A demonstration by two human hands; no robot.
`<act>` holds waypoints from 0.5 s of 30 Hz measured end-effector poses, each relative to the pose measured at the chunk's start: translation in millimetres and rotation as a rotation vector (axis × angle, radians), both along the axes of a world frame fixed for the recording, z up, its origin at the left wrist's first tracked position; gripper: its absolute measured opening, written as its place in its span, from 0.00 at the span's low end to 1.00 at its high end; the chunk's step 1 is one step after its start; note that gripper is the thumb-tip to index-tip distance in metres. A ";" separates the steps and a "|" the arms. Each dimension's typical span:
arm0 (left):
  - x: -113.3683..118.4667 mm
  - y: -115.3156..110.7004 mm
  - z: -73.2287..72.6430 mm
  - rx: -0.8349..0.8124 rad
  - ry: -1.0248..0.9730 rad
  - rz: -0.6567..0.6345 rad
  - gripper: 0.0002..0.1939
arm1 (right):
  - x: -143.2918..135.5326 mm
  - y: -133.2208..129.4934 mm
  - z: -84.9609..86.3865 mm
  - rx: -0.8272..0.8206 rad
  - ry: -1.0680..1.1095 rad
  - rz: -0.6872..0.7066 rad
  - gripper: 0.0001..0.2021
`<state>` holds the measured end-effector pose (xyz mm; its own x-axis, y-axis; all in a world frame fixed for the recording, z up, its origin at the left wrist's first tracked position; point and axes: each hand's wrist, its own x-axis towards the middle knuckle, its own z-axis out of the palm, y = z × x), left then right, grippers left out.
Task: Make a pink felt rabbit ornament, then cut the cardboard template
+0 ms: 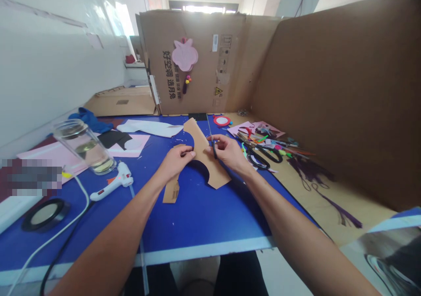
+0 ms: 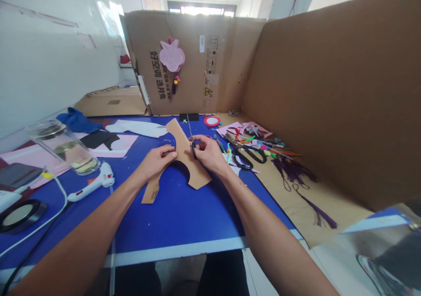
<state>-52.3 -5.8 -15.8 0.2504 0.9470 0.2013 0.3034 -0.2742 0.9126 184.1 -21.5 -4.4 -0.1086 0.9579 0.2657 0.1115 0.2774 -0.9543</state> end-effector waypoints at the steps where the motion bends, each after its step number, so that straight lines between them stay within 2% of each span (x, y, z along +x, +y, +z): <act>1: -1.2 0.3 0.7 -0.044 -0.047 -0.021 0.15 | -0.9 -0.2 0.5 0.013 -0.014 0.008 0.25; 8: -5.3 -6.8 12.9 -0.402 -0.280 -0.149 0.18 | -5.4 -1.9 3.2 0.067 -0.031 0.049 0.26; 15: -5.5 -9.9 13.2 -0.416 -0.230 -0.286 0.16 | -8.7 -5.4 4.3 0.047 -0.047 0.072 0.27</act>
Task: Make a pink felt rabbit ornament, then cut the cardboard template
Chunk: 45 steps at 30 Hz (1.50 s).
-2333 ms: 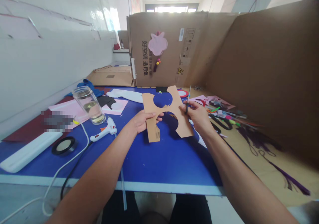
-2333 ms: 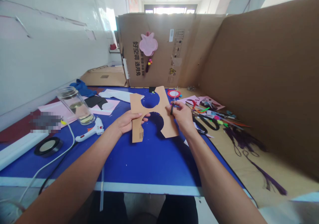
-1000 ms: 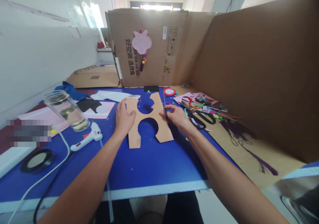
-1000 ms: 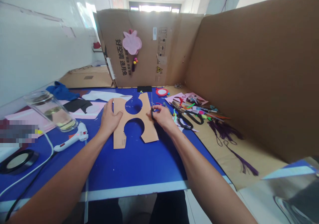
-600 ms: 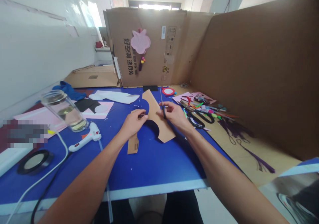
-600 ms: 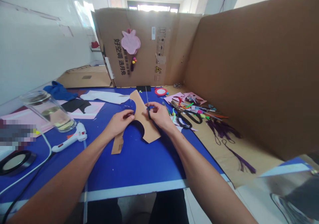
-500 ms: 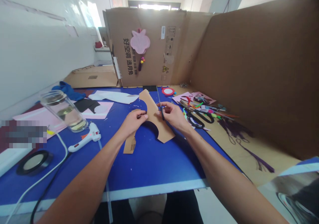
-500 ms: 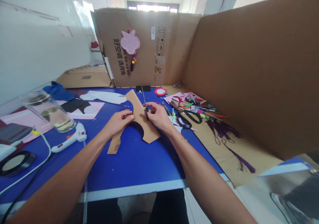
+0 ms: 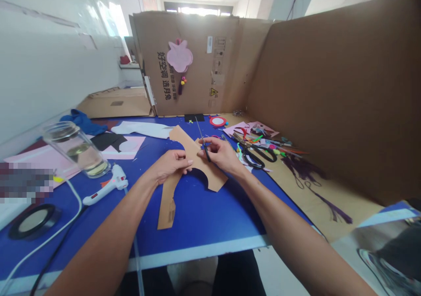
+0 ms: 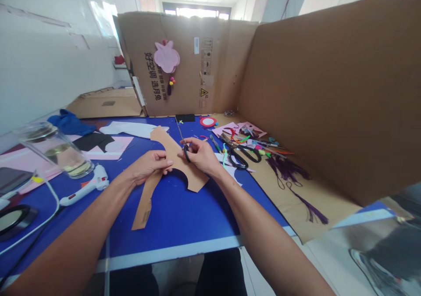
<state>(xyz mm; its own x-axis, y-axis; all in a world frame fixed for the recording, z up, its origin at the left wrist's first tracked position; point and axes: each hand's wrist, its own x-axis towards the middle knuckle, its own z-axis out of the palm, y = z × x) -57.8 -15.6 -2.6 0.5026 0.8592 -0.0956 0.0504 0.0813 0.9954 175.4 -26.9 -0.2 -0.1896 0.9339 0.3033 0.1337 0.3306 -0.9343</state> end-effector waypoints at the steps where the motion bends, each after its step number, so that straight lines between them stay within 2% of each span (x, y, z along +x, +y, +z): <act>1: 0.1 -0.1 -0.2 -0.010 0.004 -0.007 0.16 | -0.1 0.0 0.1 -0.004 0.000 0.003 0.26; 5: -0.3 1.9 -0.7 -0.023 -0.007 0.029 0.15 | 2.9 2.1 1.2 -0.009 0.057 -0.081 0.27; 9: -4.9 10.6 -2.0 -0.036 -0.069 0.191 0.13 | 12.9 6.9 2.1 -0.030 0.211 -0.247 0.30; 12: -9.4 17.5 -2.1 -0.040 -0.115 0.328 0.11 | 19.7 10.8 0.8 -0.038 0.296 -0.304 0.30; 16: -12.6 20.4 -0.2 -0.024 -0.183 0.421 0.08 | 21.2 12.8 -1.3 -0.045 0.350 -0.306 0.30; 24: -13.5 21.9 1.6 -0.003 -0.249 0.477 0.08 | 22.3 12.5 -0.1 -0.085 0.388 -0.310 0.31; 29: -14.8 22.9 5.9 -0.014 -0.295 0.536 0.06 | 22.0 14.1 -3.6 -0.086 0.341 -0.327 0.32; 33: -15.7 22.6 8.2 -0.035 -0.334 0.566 0.06 | 16.6 10.6 -3.2 -0.094 0.252 -0.298 0.30; 40: -18.1 24.7 7.8 -0.043 -0.387 0.587 0.08 | 13.5 1.8 2.6 -0.155 0.164 -0.165 0.27; 45: -20.1 26.6 6.3 0.002 -0.367 0.584 0.09 | 23.9 4.3 4.4 -0.199 0.157 -0.040 0.30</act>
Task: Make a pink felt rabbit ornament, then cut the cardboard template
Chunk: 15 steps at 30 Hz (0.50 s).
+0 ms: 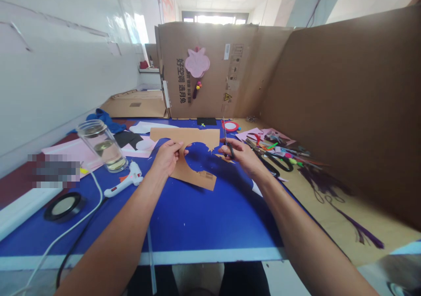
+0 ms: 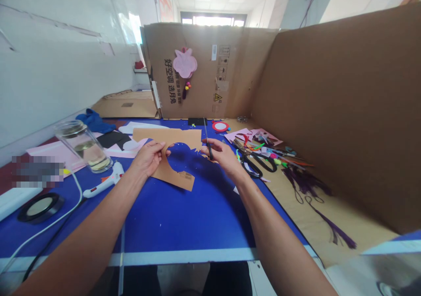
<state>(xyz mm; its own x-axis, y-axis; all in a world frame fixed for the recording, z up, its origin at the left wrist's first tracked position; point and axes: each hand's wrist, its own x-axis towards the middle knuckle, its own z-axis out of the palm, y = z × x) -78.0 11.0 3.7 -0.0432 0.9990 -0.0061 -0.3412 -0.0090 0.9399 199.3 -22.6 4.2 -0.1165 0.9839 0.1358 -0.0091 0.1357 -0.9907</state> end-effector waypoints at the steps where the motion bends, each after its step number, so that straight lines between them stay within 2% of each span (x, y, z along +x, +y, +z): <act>1: -0.2 0.2 -0.1 0.011 0.014 0.000 0.08 | 4.2 0.0 2.2 -0.006 -0.003 0.026 0.30; 8: 0.2 -2.9 0.7 0.087 0.108 0.011 0.09 | 44.2 -8.9 23.3 -0.025 -0.115 0.137 0.25; 11: 0.6 -5.1 1.0 0.140 0.139 0.011 0.12 | 58.6 -13.7 25.6 -0.075 -0.229 0.238 0.23; 15: 0.1 -4.7 -0.4 0.186 0.188 0.017 0.13 | 69.1 -17.6 27.0 -0.078 -0.271 0.283 0.24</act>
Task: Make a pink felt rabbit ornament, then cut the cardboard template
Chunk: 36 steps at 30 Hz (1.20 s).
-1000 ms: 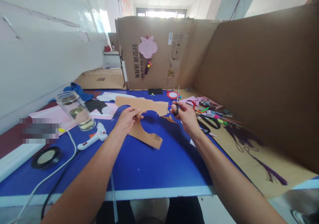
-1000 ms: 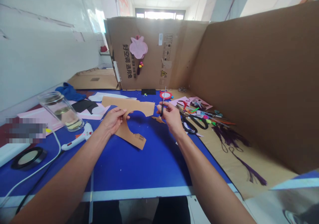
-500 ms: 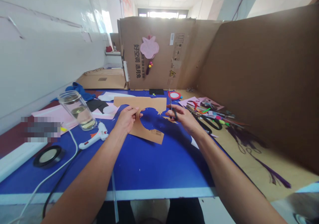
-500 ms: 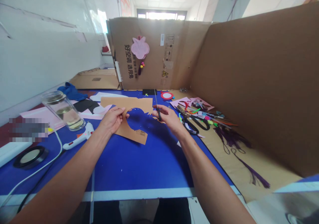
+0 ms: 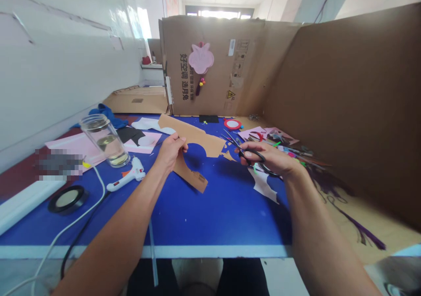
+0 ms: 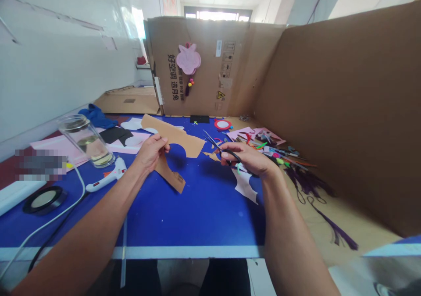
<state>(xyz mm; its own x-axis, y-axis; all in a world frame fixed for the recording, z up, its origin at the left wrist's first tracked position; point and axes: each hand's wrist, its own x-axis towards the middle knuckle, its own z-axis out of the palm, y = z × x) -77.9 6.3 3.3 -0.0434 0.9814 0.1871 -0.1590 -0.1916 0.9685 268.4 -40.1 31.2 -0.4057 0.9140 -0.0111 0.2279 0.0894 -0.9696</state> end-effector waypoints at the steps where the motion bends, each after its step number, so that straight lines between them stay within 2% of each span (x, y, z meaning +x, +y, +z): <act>1: -0.3 0.6 -0.6 0.003 0.007 -0.001 0.13 | 1.0 -0.5 0.7 0.005 -0.003 0.003 0.24; 13: -0.6 1.5 -2.2 0.023 0.027 -0.010 0.09 | -6.0 -0.1 4.9 0.024 -0.075 0.097 0.23; 22: 0.1 1.8 -3.0 0.022 0.054 -0.019 0.11 | -12.3 -1.5 4.6 -0.025 -0.045 0.072 0.23; 36: 0.6 2.0 -3.1 0.050 0.069 -0.044 0.09 | -8.8 2.6 -0.5 -0.050 -0.031 0.081 0.21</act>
